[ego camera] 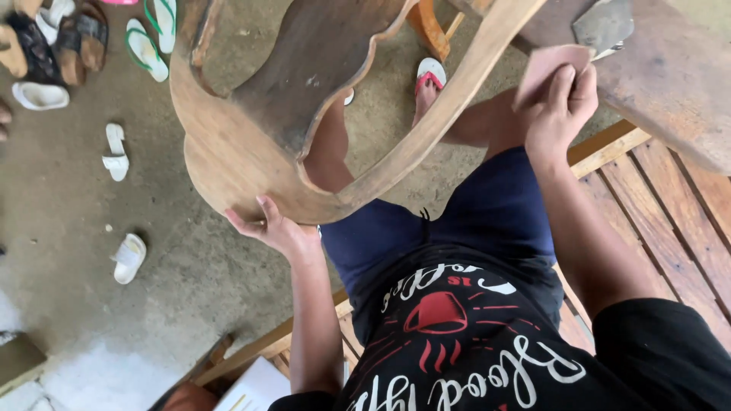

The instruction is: The person sands the curved edges and seat of a wooden chair using a sanding block. They hold the chair steady with one hand while rubbing the sanding block along the wood surfaces.

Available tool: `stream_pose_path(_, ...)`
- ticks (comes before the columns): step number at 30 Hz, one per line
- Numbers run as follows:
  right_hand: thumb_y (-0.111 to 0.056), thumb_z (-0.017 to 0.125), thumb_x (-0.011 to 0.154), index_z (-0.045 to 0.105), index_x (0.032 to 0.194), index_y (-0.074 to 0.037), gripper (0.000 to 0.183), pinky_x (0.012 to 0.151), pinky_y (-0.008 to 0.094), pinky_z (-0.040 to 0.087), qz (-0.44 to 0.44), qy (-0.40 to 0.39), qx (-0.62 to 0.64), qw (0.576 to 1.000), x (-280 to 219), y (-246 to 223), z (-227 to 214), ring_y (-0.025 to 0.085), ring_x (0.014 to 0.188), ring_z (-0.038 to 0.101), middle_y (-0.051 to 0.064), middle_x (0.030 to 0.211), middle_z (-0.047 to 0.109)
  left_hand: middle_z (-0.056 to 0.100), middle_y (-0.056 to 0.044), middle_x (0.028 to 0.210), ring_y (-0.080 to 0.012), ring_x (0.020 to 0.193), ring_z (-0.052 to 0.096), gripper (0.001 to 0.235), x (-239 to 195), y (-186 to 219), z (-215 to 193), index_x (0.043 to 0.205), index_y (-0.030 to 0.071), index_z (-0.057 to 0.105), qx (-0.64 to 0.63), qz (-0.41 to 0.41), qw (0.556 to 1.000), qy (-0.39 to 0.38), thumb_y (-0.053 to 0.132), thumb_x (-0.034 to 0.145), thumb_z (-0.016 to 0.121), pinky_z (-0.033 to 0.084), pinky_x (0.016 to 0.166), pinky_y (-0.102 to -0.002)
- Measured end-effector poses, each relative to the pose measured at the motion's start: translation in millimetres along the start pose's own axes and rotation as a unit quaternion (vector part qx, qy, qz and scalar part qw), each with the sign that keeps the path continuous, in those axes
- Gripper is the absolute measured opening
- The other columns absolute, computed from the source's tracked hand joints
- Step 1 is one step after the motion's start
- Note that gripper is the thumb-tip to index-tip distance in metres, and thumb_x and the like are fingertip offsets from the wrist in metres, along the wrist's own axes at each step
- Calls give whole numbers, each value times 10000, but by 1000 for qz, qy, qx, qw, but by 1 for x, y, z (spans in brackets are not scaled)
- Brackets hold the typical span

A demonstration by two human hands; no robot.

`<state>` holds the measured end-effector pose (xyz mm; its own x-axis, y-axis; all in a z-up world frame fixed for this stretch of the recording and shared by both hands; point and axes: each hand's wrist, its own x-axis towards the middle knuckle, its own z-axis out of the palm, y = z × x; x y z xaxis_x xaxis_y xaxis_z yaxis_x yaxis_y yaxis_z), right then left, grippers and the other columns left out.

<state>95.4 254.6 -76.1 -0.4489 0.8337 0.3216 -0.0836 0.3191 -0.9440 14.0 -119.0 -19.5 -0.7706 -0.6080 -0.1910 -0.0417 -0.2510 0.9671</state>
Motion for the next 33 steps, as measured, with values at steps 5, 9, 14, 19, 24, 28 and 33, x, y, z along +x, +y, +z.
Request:
stream_pose_path(5, 110, 526, 933, 493, 880, -56, 177, 467, 275, 346, 22, -131, 116, 984, 0, -78, 40, 143, 499, 466, 79, 740, 548, 108, -78, 1645, -355, 1512, 203, 733, 10, -18, -12, 1491, 298, 290, 8, 25, 999, -33, 178, 923, 737, 336, 1177, -607)
stream_pose_path(9, -174, 917, 781, 539, 840, -108, 388, 400, 211, 431, 150, -243, 45, 957, -88, -93, 62, 100, 378, 546, -6, 575, 669, 363, -159, 1470, -309, 1257, 555, 604, 15, -19, -19, 1470, 365, 344, -32, -33, 999, 4, 94, 1033, 661, 525, 1067, -524)
stream_pose_path(14, 74, 732, 895, 481, 930, -46, 281, 476, 292, 470, 98, -105, 54, 988, -77, -35, 48, 174, 513, 624, 120, 696, 697, 362, -197, 1478, -352, 1255, 553, 610, 3, -6, -19, 1484, 344, 326, -21, -35, 999, 27, 88, 1033, 646, 509, 1066, -555)
stream_pose_path(19, -85, 932, 741, 506, 896, -41, 456, 378, 307, 484, 101, -167, 99, 976, -80, -64, 63, 174, 416, 615, 162, 674, 720, 296, -183, 1535, -358, 1311, 520, 618, 11, -15, -12, 1495, 326, 325, -26, -34, 999, 16, 85, 1030, 652, 510, 1082, -558)
stream_pose_path(24, -317, 942, 770, 641, 561, -69, 442, 535, 447, 347, -153, -233, -141, 950, -98, -81, 63, 341, 609, 376, 105, 685, 364, 337, -186, 1519, -369, 1265, 542, 583, 14, -20, -20, 1482, 328, 370, -19, -18, 1000, 6, 95, 1027, 652, 543, 1029, -558)
stream_pose_path(28, -424, 876, 868, 514, 715, -137, 487, 505, 335, 353, -358, -227, -72, 903, -106, -39, 59, 230, 547, 379, 30, 711, 466, 389, -198, 1477, -356, 1186, 574, 571, 7, -12, -7, 1472, 309, 378, -1, 17, 1000, 11, 91, 1021, 654, 572, 985, -573)
stream_pose_path(33, -801, 704, 849, 379, 579, -138, 786, 561, 358, 307, -419, -178, -392, 799, -154, -21, 77, 170, 530, 373, -14, 644, 359, 387, -180, 1482, -386, 1270, 544, 582, 14, -26, -19, 1460, 413, 395, -45, -43, 997, 36, 114, 1026, 642, 545, 997, -610)
